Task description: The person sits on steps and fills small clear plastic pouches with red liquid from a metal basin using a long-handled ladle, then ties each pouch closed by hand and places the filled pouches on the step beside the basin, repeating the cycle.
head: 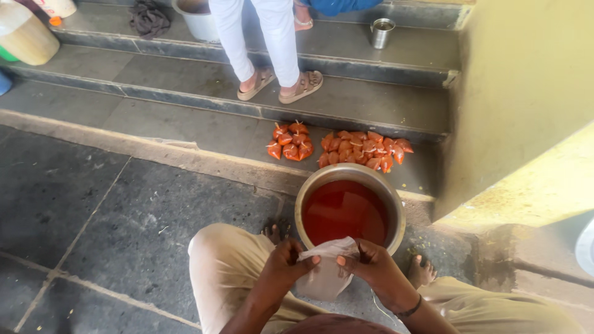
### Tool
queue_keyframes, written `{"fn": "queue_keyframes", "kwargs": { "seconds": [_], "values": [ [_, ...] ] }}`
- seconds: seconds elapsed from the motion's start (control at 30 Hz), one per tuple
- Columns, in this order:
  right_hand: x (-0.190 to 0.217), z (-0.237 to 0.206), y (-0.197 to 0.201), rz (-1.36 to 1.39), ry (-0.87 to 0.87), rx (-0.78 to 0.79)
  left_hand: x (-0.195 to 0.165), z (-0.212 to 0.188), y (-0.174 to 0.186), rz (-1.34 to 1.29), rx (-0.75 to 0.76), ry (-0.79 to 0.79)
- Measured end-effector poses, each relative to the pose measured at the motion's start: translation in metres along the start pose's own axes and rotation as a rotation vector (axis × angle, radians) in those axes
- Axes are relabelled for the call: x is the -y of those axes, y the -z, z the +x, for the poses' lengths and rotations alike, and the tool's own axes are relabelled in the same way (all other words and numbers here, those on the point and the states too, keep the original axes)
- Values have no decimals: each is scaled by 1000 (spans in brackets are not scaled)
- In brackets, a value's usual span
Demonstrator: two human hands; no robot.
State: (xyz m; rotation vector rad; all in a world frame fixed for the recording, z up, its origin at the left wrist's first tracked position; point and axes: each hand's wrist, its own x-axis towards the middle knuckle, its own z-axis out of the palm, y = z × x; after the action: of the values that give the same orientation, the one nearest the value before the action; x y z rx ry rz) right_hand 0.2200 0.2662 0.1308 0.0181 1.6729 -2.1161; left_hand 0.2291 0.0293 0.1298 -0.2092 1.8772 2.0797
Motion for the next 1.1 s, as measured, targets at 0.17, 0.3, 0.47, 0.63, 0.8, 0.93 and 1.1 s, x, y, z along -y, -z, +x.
{"fn": "queue_keyframes", "kwargs": {
  "seconds": [0.17,0.3,0.47,0.63,0.8,0.93,1.1],
  "values": [
    [0,-1,6,41,28,-36,-13,2,-8,-274,-13,137],
    [-2,-5,13,-24,17,81,-20,1,-21,-257,-3,19],
    [-8,-2,28,-14,-27,20,-28,0,-21,149,65,-104],
    [-15,3,49,-39,66,-148,-29,7,-19,227,10,-73],
    [-5,-2,64,-24,84,-75,-23,14,-16,207,27,-109],
    [13,-8,73,-100,-11,71,-32,15,-17,402,87,-120],
    [0,-7,71,-92,-115,160,-54,18,-30,503,220,-166]
  ]
}}
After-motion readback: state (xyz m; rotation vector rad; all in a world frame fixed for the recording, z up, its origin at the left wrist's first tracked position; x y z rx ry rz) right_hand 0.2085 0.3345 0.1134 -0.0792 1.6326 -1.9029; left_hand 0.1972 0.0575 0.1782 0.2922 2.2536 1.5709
